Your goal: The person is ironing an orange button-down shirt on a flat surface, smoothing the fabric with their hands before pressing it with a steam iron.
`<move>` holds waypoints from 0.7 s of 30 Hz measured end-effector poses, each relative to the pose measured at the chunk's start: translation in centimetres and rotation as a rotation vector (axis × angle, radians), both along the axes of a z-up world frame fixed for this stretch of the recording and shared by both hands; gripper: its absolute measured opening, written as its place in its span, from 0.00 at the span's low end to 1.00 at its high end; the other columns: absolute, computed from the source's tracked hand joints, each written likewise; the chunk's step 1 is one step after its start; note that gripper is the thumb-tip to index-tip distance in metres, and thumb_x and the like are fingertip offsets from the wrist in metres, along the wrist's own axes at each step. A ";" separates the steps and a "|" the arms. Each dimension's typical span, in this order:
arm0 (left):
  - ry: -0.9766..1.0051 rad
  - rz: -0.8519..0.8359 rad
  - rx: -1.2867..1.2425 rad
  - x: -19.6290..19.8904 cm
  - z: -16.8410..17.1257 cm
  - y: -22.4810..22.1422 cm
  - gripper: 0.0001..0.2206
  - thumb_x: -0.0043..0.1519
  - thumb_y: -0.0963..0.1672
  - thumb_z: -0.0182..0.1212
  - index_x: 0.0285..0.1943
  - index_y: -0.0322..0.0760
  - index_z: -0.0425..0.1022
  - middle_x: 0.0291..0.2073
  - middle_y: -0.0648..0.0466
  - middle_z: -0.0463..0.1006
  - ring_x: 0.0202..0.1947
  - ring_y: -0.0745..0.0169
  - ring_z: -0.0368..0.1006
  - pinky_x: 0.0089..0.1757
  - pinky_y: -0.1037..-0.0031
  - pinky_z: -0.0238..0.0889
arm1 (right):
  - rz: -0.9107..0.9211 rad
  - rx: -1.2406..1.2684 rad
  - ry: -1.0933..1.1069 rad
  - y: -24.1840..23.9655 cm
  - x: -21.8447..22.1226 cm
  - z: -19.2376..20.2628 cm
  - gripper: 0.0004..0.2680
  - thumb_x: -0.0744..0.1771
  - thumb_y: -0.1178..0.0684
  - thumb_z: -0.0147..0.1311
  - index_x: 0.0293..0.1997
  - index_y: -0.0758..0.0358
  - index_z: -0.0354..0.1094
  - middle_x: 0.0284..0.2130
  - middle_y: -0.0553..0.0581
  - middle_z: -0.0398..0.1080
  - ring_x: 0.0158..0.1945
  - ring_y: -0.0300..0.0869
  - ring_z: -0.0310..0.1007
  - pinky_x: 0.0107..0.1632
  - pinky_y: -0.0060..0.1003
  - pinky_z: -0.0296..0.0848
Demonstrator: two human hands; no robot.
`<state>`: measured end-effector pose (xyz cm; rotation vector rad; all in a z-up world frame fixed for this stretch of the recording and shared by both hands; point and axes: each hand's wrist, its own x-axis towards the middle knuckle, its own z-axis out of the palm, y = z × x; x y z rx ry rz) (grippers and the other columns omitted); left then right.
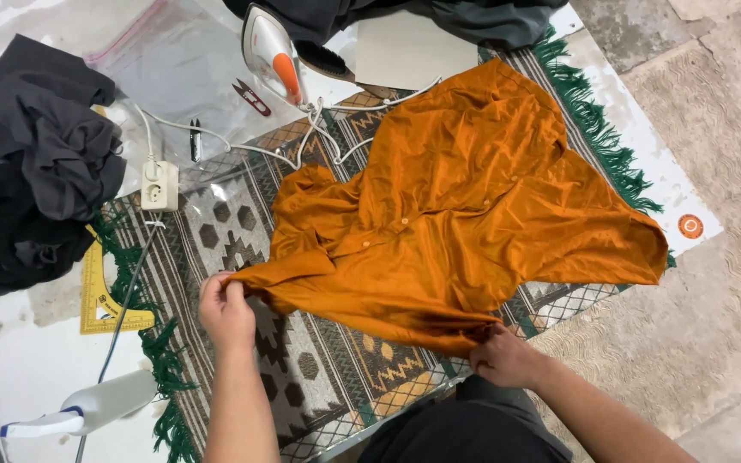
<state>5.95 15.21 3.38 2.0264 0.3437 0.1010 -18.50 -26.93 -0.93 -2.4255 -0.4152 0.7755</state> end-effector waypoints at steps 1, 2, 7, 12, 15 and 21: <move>0.002 0.000 0.001 0.1 -0.3 0.2 0.06 0.62 0.39 0.52 0.38 0.35 0.76 0.41 0.55 0.72 0.44 0.59 0.71 0.46 0.68 0.63 | 0.000 0.001 0.002 0.3 0.0 0.3 0.08 0.63 0.53 0.49 0.26 0.50 0.77 0.21 0.43 0.76 0.25 0.41 0.69 0.59 0.46 0.59; 0.109 0.051 0.015 0.2 -0.6 0.4 0.07 0.63 0.40 0.52 0.41 0.33 0.77 0.43 0.53 0.71 0.43 0.56 0.71 0.45 0.67 0.65 | 0.000 0.034 0.036 0.5 0.0 0.7 0.08 0.63 0.54 0.47 0.25 0.51 0.75 0.24 0.42 0.76 0.26 0.40 0.66 0.56 0.44 0.56; 0.567 0.200 0.135 -1.2 3.1 -3.4 0.18 0.64 0.42 0.62 0.62 0.37 0.66 0.66 0.43 0.49 0.52 0.44 0.72 0.49 0.69 0.76 | -0.090 0.274 0.159 2.7 1.2 3.0 0.05 0.63 0.54 0.48 0.25 0.54 0.68 0.48 0.50 0.73 0.50 0.41 0.70 0.57 0.47 0.51; 0.315 -0.723 0.033 -9.5 1.4 -12.1 0.10 0.65 0.42 0.53 0.50 0.44 0.80 0.49 0.55 0.82 0.50 0.59 0.76 0.55 0.64 0.70 | 0.052 0.448 -0.063 5.5 3.5 7.2 0.08 0.66 0.60 0.42 0.27 0.54 0.65 0.23 0.44 0.70 0.23 0.41 0.59 0.55 0.38 0.56; 0.462 -0.978 -0.219 -12.9 -0.3 -18.2 0.10 0.65 0.46 0.61 0.50 0.42 0.84 0.47 0.57 0.83 0.46 0.64 0.79 0.47 0.73 0.72 | 0.090 0.450 -0.231 6.2 3.5 6.4 0.06 0.63 0.58 0.46 0.33 0.55 0.72 0.28 0.46 0.76 0.29 0.43 0.71 0.46 0.40 0.65; 0.904 -1.062 0.127 -10.2 4.2 -23.0 0.28 0.47 0.63 0.67 0.39 0.44 0.76 0.38 0.56 0.79 0.40 0.61 0.74 0.40 0.68 0.65 | 0.116 0.411 -0.085 5.7 3.0 6.8 0.07 0.62 0.61 0.50 0.31 0.53 0.74 0.24 0.49 0.74 0.28 0.47 0.72 0.36 0.43 0.71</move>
